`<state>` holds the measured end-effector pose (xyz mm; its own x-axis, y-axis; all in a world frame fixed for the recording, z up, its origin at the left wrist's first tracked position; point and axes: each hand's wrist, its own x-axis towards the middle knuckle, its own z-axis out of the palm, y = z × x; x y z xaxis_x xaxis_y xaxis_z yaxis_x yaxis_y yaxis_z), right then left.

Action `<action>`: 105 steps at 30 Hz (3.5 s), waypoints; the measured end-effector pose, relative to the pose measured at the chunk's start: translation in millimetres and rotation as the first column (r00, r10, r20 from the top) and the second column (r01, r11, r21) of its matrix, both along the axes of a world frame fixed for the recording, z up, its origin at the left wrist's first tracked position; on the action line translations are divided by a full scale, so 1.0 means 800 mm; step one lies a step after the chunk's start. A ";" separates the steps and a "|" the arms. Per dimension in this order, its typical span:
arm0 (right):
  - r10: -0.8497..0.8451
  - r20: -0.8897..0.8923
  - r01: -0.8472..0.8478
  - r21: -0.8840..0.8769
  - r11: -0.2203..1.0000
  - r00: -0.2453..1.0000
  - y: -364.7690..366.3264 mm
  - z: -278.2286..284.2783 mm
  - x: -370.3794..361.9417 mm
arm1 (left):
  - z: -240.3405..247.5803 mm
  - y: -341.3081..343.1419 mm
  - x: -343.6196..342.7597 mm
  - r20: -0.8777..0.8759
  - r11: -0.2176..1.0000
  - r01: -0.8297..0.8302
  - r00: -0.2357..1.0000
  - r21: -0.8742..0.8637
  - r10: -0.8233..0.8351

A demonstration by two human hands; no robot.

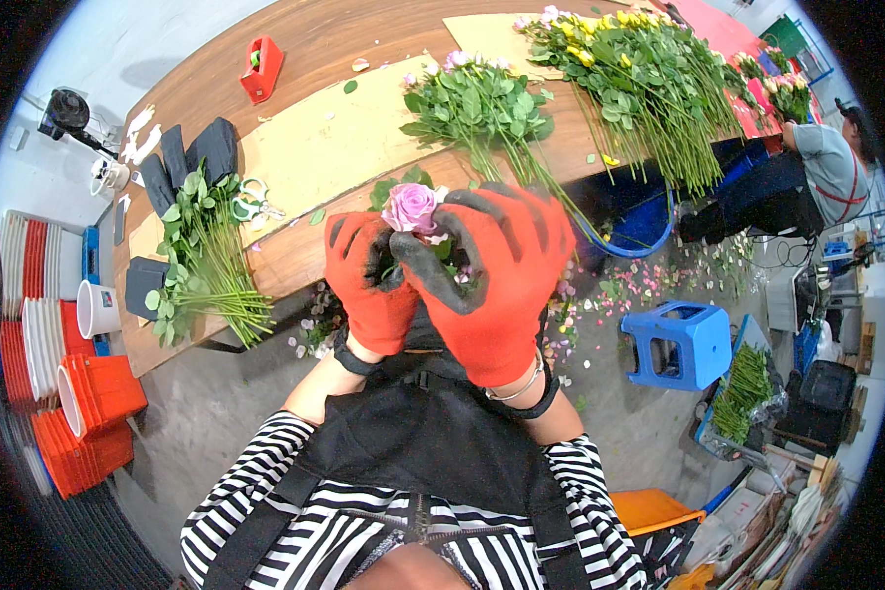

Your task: Picking petals off roses and organizing bundles of greenery at a workstation.

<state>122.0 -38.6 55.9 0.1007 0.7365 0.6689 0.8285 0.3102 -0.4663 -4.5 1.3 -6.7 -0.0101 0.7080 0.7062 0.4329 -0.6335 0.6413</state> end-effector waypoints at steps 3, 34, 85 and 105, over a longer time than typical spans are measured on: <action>-0.025 0.064 0.021 0.062 0.998 0.998 -0.004 -0.006 -0.005 | -0.007 0.003 0.001 -0.020 0.999 -0.034 0.999 0.018 0.035; 0.177 -0.383 -0.199 -0.017 0.980 0.907 0.009 0.000 0.013 | 0.013 -0.001 0.007 0.381 0.889 0.294 0.912 -0.351 -0.151; 0.034 -0.171 -0.024 0.056 0.998 0.985 0.004 0.004 0.016 | 0.003 -0.012 0.010 0.565 0.807 0.427 0.813 -0.409 -0.144; 0.009 -0.201 0.021 0.149 0.989 0.980 0.008 -0.010 0.011 | 0.012 -0.007 0.015 0.216 0.966 0.174 0.968 -0.193 -0.131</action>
